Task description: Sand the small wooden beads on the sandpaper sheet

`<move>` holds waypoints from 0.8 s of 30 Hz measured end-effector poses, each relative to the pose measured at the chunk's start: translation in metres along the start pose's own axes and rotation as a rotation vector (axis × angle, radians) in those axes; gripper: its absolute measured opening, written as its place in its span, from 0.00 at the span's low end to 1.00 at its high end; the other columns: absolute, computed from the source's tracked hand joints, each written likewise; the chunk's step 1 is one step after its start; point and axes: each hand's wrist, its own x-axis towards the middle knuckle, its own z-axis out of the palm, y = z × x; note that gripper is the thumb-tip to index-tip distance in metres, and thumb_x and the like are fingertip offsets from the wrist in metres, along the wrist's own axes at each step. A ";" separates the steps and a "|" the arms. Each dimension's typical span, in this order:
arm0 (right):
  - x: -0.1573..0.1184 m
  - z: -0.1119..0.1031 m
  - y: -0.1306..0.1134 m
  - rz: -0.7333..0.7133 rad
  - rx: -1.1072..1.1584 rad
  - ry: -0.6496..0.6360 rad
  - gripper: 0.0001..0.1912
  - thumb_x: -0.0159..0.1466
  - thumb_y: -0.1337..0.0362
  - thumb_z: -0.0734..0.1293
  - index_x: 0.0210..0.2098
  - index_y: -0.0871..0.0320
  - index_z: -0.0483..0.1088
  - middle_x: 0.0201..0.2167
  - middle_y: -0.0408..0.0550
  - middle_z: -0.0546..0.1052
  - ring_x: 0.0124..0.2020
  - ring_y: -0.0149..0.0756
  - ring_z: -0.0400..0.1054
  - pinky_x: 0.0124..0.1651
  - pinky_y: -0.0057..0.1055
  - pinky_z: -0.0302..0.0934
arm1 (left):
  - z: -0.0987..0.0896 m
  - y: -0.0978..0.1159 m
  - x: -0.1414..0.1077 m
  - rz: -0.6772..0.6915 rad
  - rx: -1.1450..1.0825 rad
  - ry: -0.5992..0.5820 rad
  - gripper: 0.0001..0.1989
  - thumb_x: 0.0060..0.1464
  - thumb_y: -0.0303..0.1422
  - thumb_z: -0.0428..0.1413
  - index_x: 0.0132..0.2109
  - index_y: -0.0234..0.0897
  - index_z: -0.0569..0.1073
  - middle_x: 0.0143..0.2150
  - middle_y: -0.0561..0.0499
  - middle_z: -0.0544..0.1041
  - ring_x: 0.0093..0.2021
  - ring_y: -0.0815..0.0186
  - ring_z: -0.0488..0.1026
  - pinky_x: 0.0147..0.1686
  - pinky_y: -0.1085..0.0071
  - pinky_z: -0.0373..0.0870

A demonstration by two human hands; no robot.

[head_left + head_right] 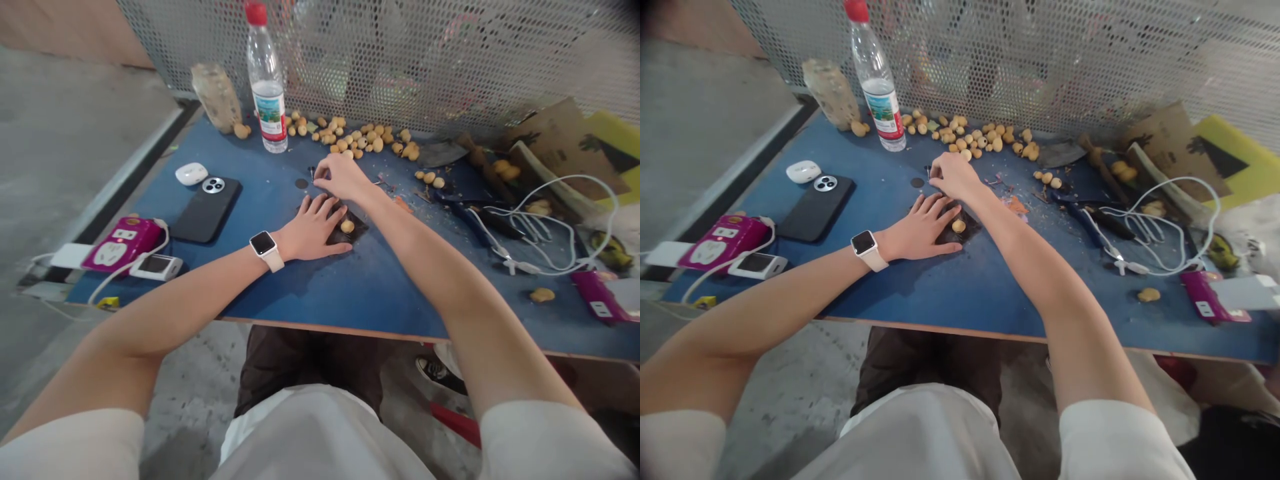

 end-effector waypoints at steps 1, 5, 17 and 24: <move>0.002 0.003 -0.003 0.000 -0.015 -0.008 0.07 0.75 0.60 0.80 0.42 0.56 0.87 0.43 0.59 0.87 0.49 0.56 0.83 0.63 0.59 0.78 | 0.000 0.000 0.000 0.003 0.004 0.002 0.53 0.81 0.67 0.53 0.89 0.26 0.64 0.90 0.20 0.61 0.89 0.22 0.55 0.86 0.20 0.49; -0.004 0.002 -0.016 -0.002 -0.170 -0.041 0.05 0.79 0.64 0.76 0.45 0.56 0.84 0.53 0.62 0.85 0.60 0.59 0.81 0.70 0.58 0.75 | 0.001 -0.003 -0.001 0.019 0.009 0.022 0.52 0.80 0.66 0.54 0.88 0.26 0.66 0.87 0.20 0.64 0.87 0.22 0.58 0.85 0.23 0.53; -0.127 -0.072 -0.002 0.175 0.081 0.220 0.05 0.72 0.68 0.78 0.45 0.52 0.83 0.41 0.49 0.89 0.43 0.47 0.82 0.59 0.48 0.79 | 0.002 -0.007 0.000 0.004 -0.040 0.002 0.51 0.81 0.67 0.51 0.90 0.31 0.62 0.91 0.25 0.60 0.91 0.22 0.52 0.88 0.22 0.47; -0.246 -0.130 0.051 0.606 0.273 0.866 0.12 0.59 0.78 0.80 0.36 0.55 0.83 0.33 0.48 0.86 0.34 0.39 0.76 0.45 0.42 0.72 | -0.002 -0.005 0.000 -0.022 -0.052 -0.037 0.51 0.81 0.66 0.50 0.90 0.30 0.62 0.91 0.25 0.59 0.92 0.24 0.49 0.89 0.23 0.45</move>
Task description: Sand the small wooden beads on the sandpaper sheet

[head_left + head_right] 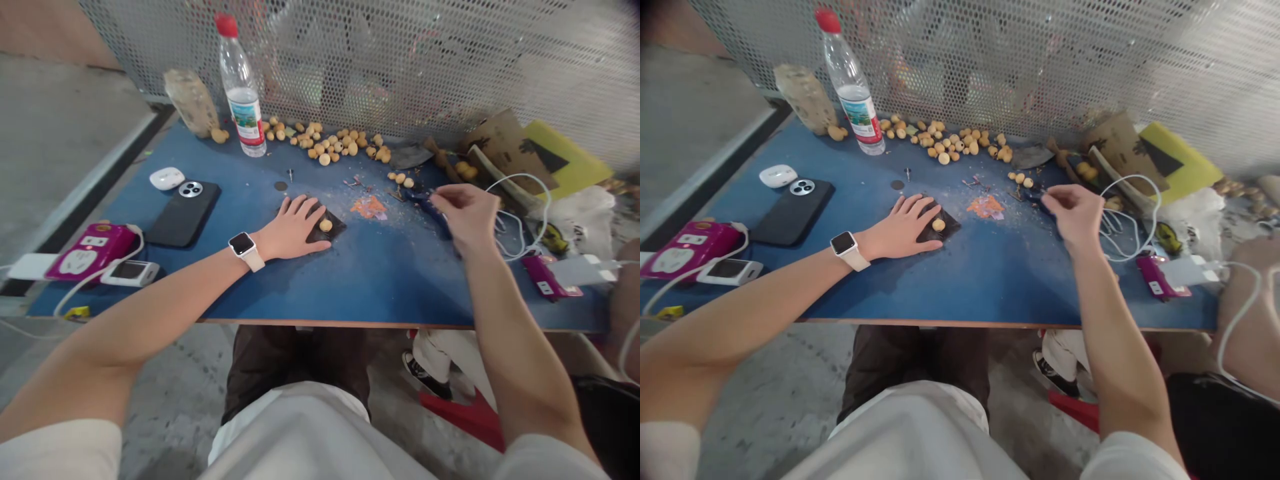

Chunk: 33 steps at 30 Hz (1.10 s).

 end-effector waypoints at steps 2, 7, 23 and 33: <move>0.007 -0.026 0.007 0.127 0.096 0.177 0.14 0.58 0.81 0.75 0.34 0.54 0.80 0.28 0.44 0.82 0.29 0.36 0.73 0.39 0.39 0.68 | 0.000 -0.001 0.000 0.004 0.001 0.002 0.51 0.81 0.67 0.49 0.90 0.31 0.62 0.92 0.26 0.58 0.92 0.24 0.49 0.89 0.23 0.45; 0.014 -0.078 0.017 0.317 0.320 0.480 0.18 0.59 0.81 0.63 0.33 0.49 0.68 0.19 0.33 0.67 0.20 0.32 0.61 0.28 0.31 0.53 | 0.001 -0.005 -0.001 0.011 0.008 0.001 0.52 0.81 0.68 0.48 0.91 0.32 0.61 0.92 0.26 0.58 0.92 0.24 0.50 0.89 0.22 0.45; -0.032 -0.134 0.047 0.303 0.445 0.712 0.13 0.60 0.76 0.62 0.37 0.55 0.75 0.32 0.41 0.72 0.25 0.29 0.66 0.24 0.22 0.54 | -0.003 -0.005 0.001 -0.015 0.024 -0.037 0.53 0.81 0.68 0.47 0.92 0.31 0.59 0.93 0.28 0.56 0.93 0.25 0.47 0.90 0.26 0.45; -0.145 -0.210 0.105 0.042 -0.714 0.600 0.26 0.60 0.49 0.70 0.49 0.50 0.92 0.51 0.79 0.90 0.62 0.79 0.86 0.67 0.76 0.75 | -0.001 -0.008 0.001 0.012 0.004 -0.004 0.53 0.81 0.69 0.48 0.91 0.33 0.60 0.92 0.26 0.58 0.92 0.23 0.49 0.89 0.22 0.45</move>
